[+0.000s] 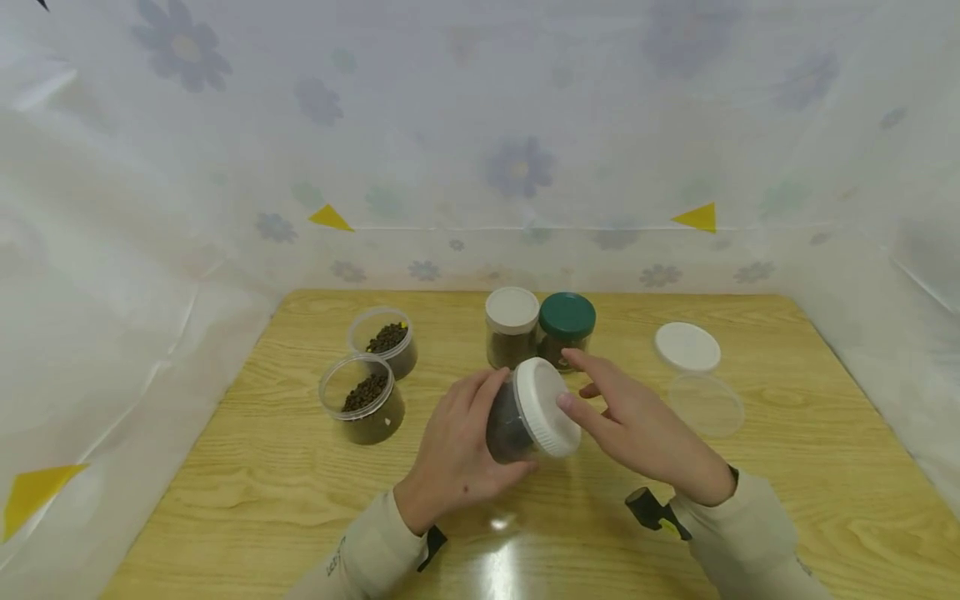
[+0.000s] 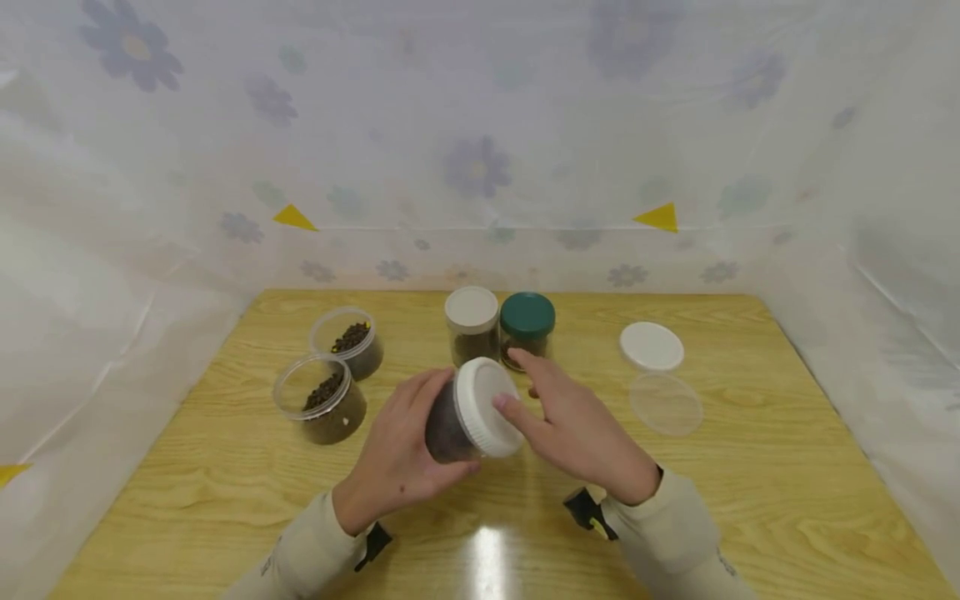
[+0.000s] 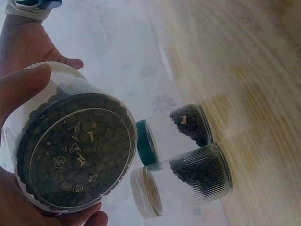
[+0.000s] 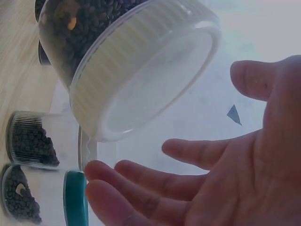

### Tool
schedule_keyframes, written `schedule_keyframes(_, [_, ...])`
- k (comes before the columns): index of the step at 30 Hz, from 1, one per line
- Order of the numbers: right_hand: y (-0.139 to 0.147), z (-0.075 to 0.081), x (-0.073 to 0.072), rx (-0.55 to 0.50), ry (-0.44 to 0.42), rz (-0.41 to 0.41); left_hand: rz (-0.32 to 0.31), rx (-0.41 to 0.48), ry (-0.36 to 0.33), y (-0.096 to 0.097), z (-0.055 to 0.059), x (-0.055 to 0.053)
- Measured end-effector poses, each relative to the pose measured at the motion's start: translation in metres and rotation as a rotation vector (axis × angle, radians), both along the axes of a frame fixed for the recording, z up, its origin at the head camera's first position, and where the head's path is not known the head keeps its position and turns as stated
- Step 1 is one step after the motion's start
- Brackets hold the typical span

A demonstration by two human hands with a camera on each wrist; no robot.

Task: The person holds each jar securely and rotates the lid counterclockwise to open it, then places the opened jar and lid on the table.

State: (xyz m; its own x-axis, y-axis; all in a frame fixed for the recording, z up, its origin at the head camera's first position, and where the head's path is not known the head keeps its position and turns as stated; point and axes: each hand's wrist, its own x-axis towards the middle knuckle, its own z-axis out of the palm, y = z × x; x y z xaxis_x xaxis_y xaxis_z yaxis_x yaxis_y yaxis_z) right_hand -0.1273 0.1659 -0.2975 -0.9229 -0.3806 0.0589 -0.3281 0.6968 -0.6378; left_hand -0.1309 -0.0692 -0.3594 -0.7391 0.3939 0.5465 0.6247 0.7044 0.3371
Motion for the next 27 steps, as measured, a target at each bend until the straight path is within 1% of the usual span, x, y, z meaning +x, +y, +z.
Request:
schedule_keyframes(3, [-0.001, 0.000, -0.001, 0.023, -0.026, -0.011, -0.001, 0.000, 0.006, 0.000, 0.000, 0.000])
schedule_keyframes(8, [-0.005, 0.000, -0.002, 0.071, -0.103, -0.012, -0.010, -0.009, 0.011, 0.001, -0.002, 0.000])
schedule_keyframes(13, [-0.009, -0.003, -0.002, 0.082, -0.118, 0.003, -0.009, -0.026, 0.013, 0.001, -0.002, 0.001])
schedule_keyframes(16, [-0.008, -0.007, -0.002, 0.073, -0.078, 0.058, -0.003, -0.034, 0.015, 0.000, -0.003, 0.001])
schedule_keyframes(21, [-0.004, -0.013, -0.002, 0.041, 0.061, 0.187, 0.001, -0.040, 0.014, -0.001, -0.006, 0.001])
schedule_keyframes(24, [-0.004, -0.014, -0.003, 0.009, 0.120, 0.232, 0.000, -0.031, 0.012, -0.001, -0.005, 0.001])
schedule_keyframes(27, [-0.004, -0.015, -0.003, -0.003, 0.150, 0.257, 0.002, -0.023, 0.012, -0.001, -0.004, 0.001])
